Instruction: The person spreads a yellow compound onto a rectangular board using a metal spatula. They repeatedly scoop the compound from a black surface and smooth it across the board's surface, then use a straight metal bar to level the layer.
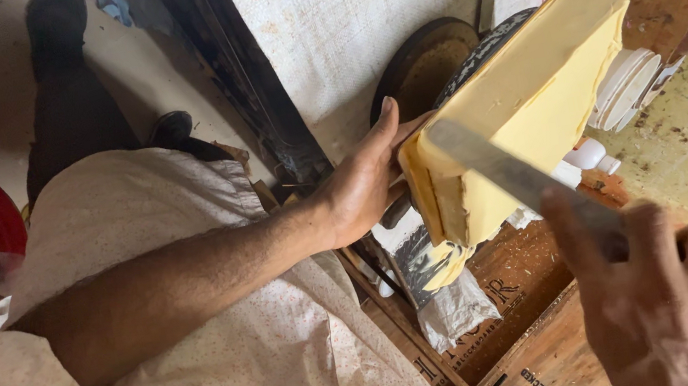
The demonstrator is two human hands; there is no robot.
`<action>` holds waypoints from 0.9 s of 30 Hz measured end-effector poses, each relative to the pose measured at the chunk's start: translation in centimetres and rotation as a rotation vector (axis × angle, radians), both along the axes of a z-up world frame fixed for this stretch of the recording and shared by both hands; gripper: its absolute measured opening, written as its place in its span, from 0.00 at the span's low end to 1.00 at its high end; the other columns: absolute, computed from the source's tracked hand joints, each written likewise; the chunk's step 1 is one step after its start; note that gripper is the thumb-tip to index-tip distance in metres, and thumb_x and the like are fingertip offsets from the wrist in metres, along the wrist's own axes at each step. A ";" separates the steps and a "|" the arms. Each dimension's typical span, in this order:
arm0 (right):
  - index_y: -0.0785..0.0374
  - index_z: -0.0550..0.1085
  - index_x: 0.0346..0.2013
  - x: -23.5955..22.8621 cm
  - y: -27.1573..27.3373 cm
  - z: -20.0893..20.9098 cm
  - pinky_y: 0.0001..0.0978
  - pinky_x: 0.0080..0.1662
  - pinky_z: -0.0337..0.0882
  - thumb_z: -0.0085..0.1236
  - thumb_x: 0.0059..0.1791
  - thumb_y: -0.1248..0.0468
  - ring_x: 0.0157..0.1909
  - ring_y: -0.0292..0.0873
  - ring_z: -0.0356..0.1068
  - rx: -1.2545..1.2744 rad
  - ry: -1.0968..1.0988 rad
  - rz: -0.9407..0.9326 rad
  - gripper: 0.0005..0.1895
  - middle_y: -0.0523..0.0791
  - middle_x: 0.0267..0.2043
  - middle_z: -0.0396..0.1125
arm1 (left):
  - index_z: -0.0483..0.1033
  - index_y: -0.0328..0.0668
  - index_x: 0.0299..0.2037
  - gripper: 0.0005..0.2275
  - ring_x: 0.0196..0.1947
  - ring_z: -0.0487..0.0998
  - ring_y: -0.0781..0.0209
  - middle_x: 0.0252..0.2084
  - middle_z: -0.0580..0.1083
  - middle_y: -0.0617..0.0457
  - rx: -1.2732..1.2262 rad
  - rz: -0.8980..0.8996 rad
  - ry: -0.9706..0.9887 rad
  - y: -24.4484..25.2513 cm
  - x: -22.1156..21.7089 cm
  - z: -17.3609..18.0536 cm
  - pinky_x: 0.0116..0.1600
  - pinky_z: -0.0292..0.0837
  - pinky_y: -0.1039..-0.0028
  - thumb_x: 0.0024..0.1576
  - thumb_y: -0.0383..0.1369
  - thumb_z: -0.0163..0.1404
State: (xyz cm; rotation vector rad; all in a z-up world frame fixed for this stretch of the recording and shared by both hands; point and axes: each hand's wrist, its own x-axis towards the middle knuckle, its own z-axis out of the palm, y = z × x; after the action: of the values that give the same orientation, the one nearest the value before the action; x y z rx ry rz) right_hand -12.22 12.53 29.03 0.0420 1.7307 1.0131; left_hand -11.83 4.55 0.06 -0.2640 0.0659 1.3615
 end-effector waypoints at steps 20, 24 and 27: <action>0.25 0.65 0.69 5.3 -0.6 0.0 0.27 0.34 0.67 0.52 0.53 0.49 0.33 0.39 0.62 0.022 0.041 0.179 0.28 0.37 0.45 0.64 | 0.34 0.50 0.77 0.53 0.80 0.25 0.50 0.80 0.26 0.46 -0.046 0.098 0.181 3.3 -3.0 0.4 0.71 0.16 0.35 0.48 0.76 0.31; 0.26 0.63 0.71 11.8 -1.2 0.1 0.27 0.35 0.68 0.54 0.53 0.59 0.35 0.40 0.62 0.014 0.030 0.013 0.33 0.38 0.48 0.64 | 0.41 0.46 0.78 0.53 0.80 0.29 0.44 0.81 0.31 0.43 -0.004 0.103 0.202 3.6 -2.9 -0.5 0.70 0.22 0.27 0.49 0.76 0.28; 0.29 0.64 0.71 17.2 -2.4 -0.6 0.30 0.36 0.69 0.56 0.53 0.68 0.38 0.44 0.62 -0.021 0.148 -0.140 0.36 0.42 0.50 0.64 | 0.46 0.43 0.78 0.51 0.79 0.37 0.37 0.80 0.40 0.37 0.068 0.183 0.252 4.4 -2.3 -1.6 0.67 0.30 0.20 0.53 0.75 0.27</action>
State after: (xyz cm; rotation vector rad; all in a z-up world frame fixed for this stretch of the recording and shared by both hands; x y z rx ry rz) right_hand 4.99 10.10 28.44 0.2267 1.8448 0.9081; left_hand -14.11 8.91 -1.55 -0.0400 0.2091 1.5710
